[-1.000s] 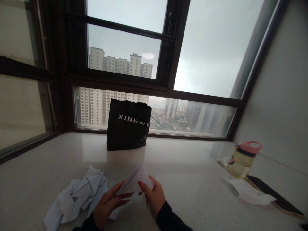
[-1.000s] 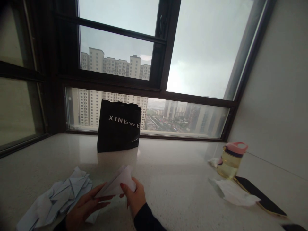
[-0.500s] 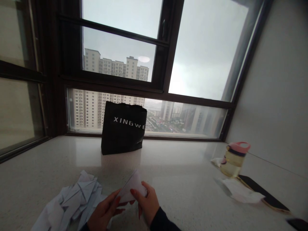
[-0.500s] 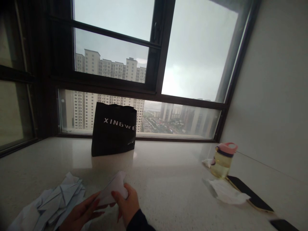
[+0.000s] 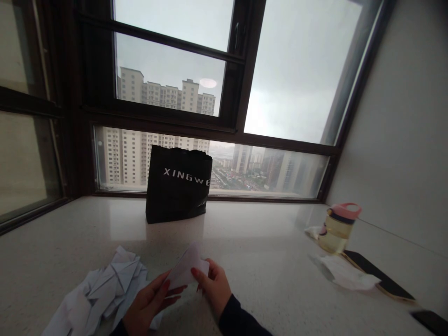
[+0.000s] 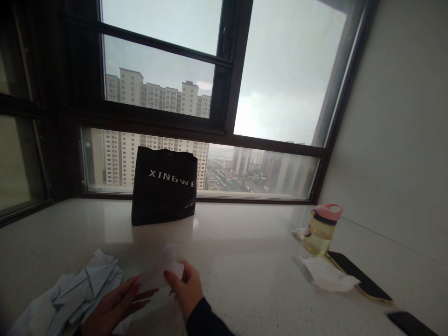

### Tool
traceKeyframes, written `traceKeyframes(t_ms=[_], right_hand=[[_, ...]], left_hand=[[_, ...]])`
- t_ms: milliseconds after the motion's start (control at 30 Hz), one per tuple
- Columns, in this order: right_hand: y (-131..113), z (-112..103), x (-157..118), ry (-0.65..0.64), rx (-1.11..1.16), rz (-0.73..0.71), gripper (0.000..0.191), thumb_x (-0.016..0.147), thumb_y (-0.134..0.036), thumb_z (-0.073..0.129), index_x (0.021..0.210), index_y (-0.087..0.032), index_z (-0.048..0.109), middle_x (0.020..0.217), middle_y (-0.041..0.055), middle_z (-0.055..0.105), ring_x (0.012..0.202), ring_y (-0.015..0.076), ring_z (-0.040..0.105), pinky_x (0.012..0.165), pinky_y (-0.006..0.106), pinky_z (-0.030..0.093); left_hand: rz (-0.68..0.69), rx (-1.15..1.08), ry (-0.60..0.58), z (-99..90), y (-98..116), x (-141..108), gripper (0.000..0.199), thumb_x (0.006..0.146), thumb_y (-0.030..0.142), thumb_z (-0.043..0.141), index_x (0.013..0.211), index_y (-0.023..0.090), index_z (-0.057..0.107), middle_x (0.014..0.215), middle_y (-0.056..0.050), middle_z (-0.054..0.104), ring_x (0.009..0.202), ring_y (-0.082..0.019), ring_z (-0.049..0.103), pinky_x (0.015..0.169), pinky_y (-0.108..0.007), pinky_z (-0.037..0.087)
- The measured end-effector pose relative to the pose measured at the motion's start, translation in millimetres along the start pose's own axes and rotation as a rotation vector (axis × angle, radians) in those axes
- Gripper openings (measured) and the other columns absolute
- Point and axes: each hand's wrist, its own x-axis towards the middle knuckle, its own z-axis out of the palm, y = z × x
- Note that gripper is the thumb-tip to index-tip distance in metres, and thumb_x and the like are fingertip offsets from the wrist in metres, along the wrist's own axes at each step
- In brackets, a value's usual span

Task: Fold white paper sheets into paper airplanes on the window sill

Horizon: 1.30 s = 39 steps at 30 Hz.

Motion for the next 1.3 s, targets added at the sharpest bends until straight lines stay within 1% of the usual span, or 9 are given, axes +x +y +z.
traceKeyframes(t_ms=[167,400,600,733,867,1000,1167,1233,1300], right_hand=[[-2,-1,0,0.019,0.015,0.010,0.032,0.054,-0.043,0.064,0.054,-0.016,0.046,0.043,-0.0067,0.044,0.035,0.0055,0.037,0.034,0.018,0.029],[-2,-2,0,0.042,0.030,0.010,0.032,0.053,-0.041,0.066,0.052,-0.017,0.046,0.042,-0.0078,0.042,0.035,0.0050,0.036,0.033,0.017,0.029],[-2,-3,0,0.035,0.068,0.029,0.029,0.052,-0.034,0.069,0.051,-0.016,0.047,0.040,-0.0082,0.043,0.035,0.0044,0.036,0.034,0.016,0.028],[1,-4,2,0.016,0.136,0.060,0.027,0.051,-0.032,0.070,0.054,-0.015,0.050,0.039,-0.0083,0.045,0.033,0.0038,0.036,0.034,0.016,0.027],[2,-1,1,-0.026,0.258,0.125,0.036,0.051,-0.035,0.070,0.075,-0.014,0.055,0.041,-0.0077,0.050,0.030,0.0039,0.036,0.032,0.016,0.028],[-2,1,-4,-0.088,0.383,0.223,0.030,0.052,-0.035,0.070,0.065,-0.011,0.057,0.052,-0.0005,0.056,0.038,0.0058,0.046,0.036,0.017,0.033],[-8,-1,-7,-0.115,0.478,0.292,0.028,0.050,-0.030,0.073,0.064,-0.010,0.059,0.056,0.0021,0.058,0.046,0.0087,0.051,0.043,0.019,0.039],[-10,-2,-5,-0.098,0.500,0.293,0.026,0.050,-0.029,0.073,0.063,-0.010,0.060,0.054,0.0015,0.058,0.047,0.0083,0.051,0.044,0.018,0.039],[-10,-3,-3,-0.074,0.513,0.290,0.025,0.050,-0.029,0.073,0.062,-0.011,0.061,0.053,0.0008,0.058,0.047,0.0077,0.051,0.044,0.017,0.040]], left_hand=[[-0.021,0.070,-0.029,2.8,1,-2,0.047,0.054,0.046,0.066,0.092,0.018,0.058,0.089,-0.007,0.064,0.087,-0.024,0.057,0.075,-0.031,0.045],[-0.035,0.175,-0.074,5.5,1,0,0.056,0.047,0.045,0.070,0.093,0.017,0.057,0.087,-0.010,0.064,0.084,-0.026,0.057,0.069,-0.032,0.046],[-0.054,0.182,-0.006,12.3,0,-6,0.050,0.058,0.056,0.056,0.087,0.016,0.057,0.085,-0.009,0.065,0.075,-0.021,0.061,0.065,-0.030,0.047],[-0.077,0.155,-0.048,12.6,1,-5,0.051,0.057,0.057,0.055,0.085,0.015,0.057,0.084,-0.010,0.065,0.076,-0.021,0.061,0.063,-0.029,0.047],[-0.055,0.138,-0.091,12.6,6,-6,0.049,0.059,0.056,0.055,0.084,0.013,0.058,0.084,-0.011,0.065,0.075,-0.021,0.061,0.062,-0.028,0.046],[-0.026,0.178,-0.180,18.0,9,-14,0.045,0.065,0.053,0.052,0.082,0.013,0.061,0.083,-0.011,0.065,0.071,-0.019,0.061,0.058,-0.024,0.045],[0.063,0.406,-0.306,15.5,13,-13,0.047,0.071,0.053,0.042,0.079,0.011,0.062,0.073,-0.009,0.065,0.065,-0.017,0.061,0.053,-0.022,0.045],[0.147,0.597,-0.278,3.5,22,-7,0.050,0.074,0.053,0.034,0.081,0.012,0.061,0.074,-0.009,0.065,0.063,-0.017,0.060,0.051,-0.023,0.045],[0.200,0.887,-0.144,-14.4,35,0,0.051,0.076,0.049,0.025,0.096,0.015,0.056,0.080,-0.007,0.064,0.069,-0.016,0.060,0.055,-0.024,0.047]])
